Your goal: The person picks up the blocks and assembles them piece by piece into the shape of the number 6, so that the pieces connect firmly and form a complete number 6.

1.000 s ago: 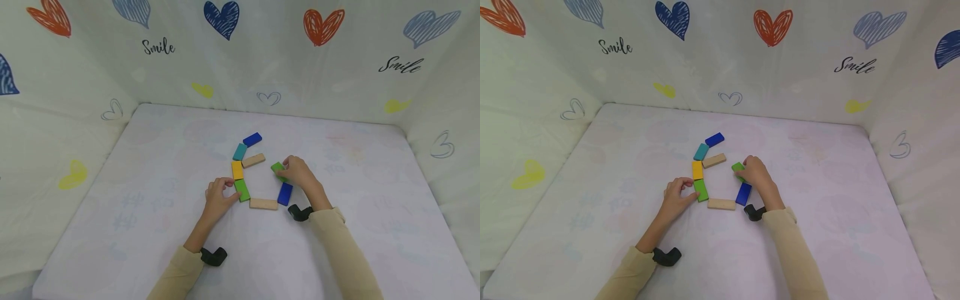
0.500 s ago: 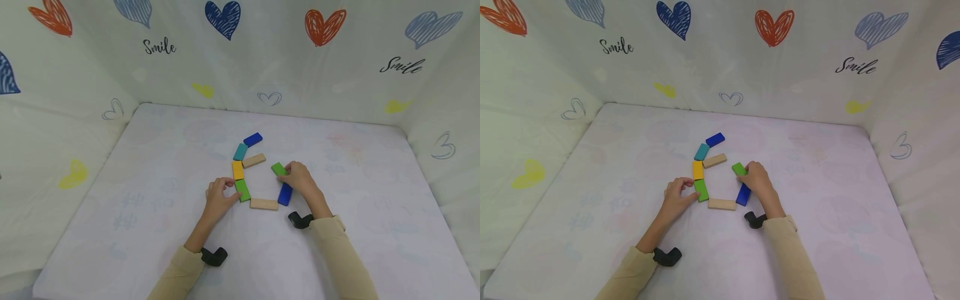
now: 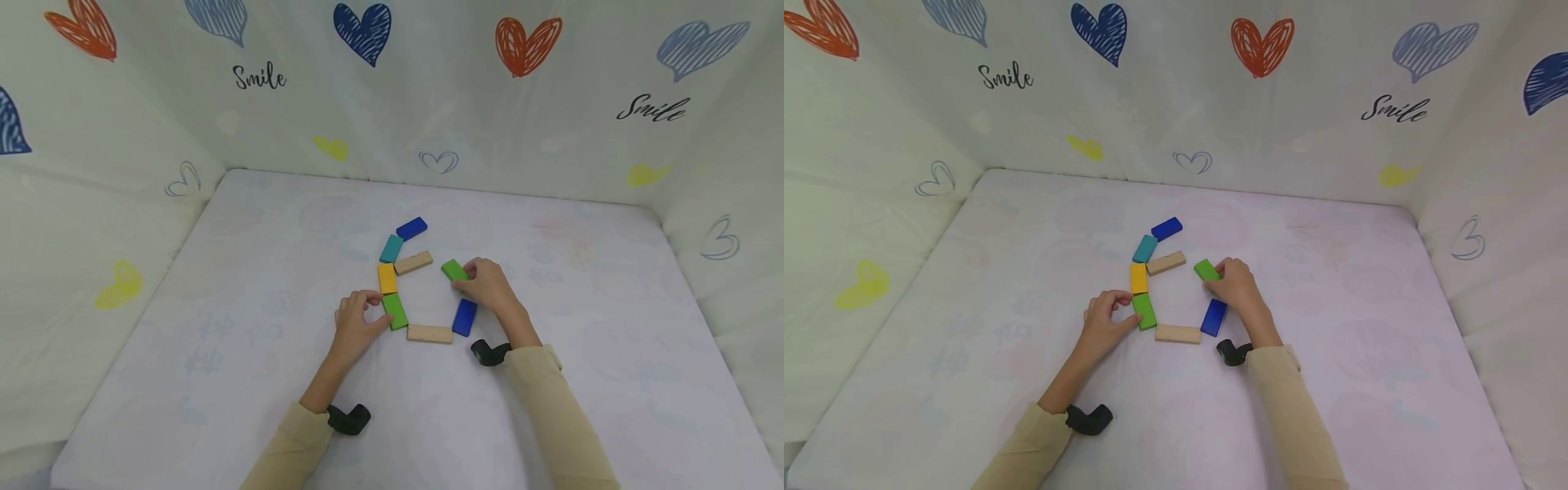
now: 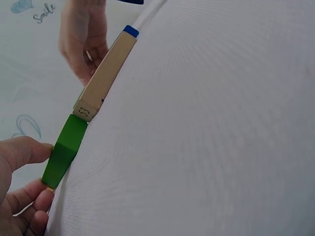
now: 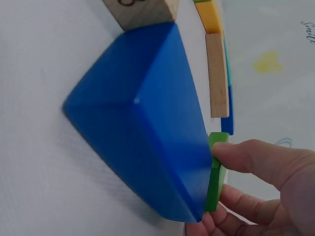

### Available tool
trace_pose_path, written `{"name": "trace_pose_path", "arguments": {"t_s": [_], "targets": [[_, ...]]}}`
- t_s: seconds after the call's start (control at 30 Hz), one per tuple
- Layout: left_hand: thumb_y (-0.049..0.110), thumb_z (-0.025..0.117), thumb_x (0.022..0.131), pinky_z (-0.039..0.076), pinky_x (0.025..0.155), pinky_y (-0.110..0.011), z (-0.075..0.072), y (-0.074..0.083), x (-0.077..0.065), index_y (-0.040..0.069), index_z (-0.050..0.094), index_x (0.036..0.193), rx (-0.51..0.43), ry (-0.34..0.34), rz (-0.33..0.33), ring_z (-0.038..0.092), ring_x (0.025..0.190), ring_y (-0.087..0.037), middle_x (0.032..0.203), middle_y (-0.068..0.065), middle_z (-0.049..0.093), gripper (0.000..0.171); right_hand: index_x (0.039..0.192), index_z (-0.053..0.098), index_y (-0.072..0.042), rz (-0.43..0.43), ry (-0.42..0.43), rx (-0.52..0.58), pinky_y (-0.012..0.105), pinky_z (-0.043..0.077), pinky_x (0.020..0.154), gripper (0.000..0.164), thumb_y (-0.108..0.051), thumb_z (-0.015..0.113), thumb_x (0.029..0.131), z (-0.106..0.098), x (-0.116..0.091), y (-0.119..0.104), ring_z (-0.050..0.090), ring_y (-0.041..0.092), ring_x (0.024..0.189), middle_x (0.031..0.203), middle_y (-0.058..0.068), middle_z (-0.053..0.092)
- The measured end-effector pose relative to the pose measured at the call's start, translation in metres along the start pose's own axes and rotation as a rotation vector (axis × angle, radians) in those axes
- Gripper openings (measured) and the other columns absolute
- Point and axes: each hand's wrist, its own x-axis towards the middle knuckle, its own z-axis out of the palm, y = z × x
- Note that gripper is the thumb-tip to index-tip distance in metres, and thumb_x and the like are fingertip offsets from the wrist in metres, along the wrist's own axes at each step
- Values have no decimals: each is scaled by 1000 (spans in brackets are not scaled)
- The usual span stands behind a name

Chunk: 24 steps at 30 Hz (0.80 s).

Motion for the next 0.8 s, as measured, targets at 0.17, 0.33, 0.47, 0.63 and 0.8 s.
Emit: {"name": "trace_pose_path", "arguments": {"t_s": [0.17, 0.33, 0.47, 0.63, 0.8], "targets": [[24, 71, 80, 27, 86, -41, -1, 0, 0, 12, 55, 113, 3, 3, 8, 42, 102, -21, 103, -4, 55, 39, 122, 52, 6, -26, -4, -12, 42, 45, 85, 47, -23, 64, 87, -1, 3, 0, 53, 29, 97, 109, 20, 56], [24, 71, 80, 26, 85, -40, -1, 0, -1, 11, 55, 113, 7, 4, 8, 43, 101, -21, 103, -5, 55, 39, 121, 52, 6, -69, -2, -32, 42, 45, 85, 47, -23, 64, 86, -1, 7, -1, 53, 29, 98, 109, 20, 56], [24, 70, 80, 26, 85, -41, 0, 0, -1, 12, 55, 113, 10, 2, 11, 43, 102, -21, 103, -4, 55, 39, 121, 52, 6, -77, -8, -40, 43, 46, 87, 47, -24, 64, 86, -1, 11, -4, 55, 30, 100, 110, 20, 56], [24, 71, 80, 27, 85, -41, 1, -1, 0, 12, 55, 113, 4, 5, 11, 42, 102, -21, 103, -4, 55, 39, 121, 52, 5, -68, -13, -45, 41, 47, 85, 47, -24, 64, 86, 0, 14, -7, 56, 30, 100, 112, 21, 56], [24, 71, 80, 27, 85, -41, 1, 0, 0, 12, 54, 113, 9, 7, 16, 43, 102, -21, 103, -4, 55, 39, 120, 53, 5, -64, -5, -61, 40, 48, 83, 45, -23, 64, 86, 0, 15, -10, 57, 30, 99, 113, 21, 58]]}}
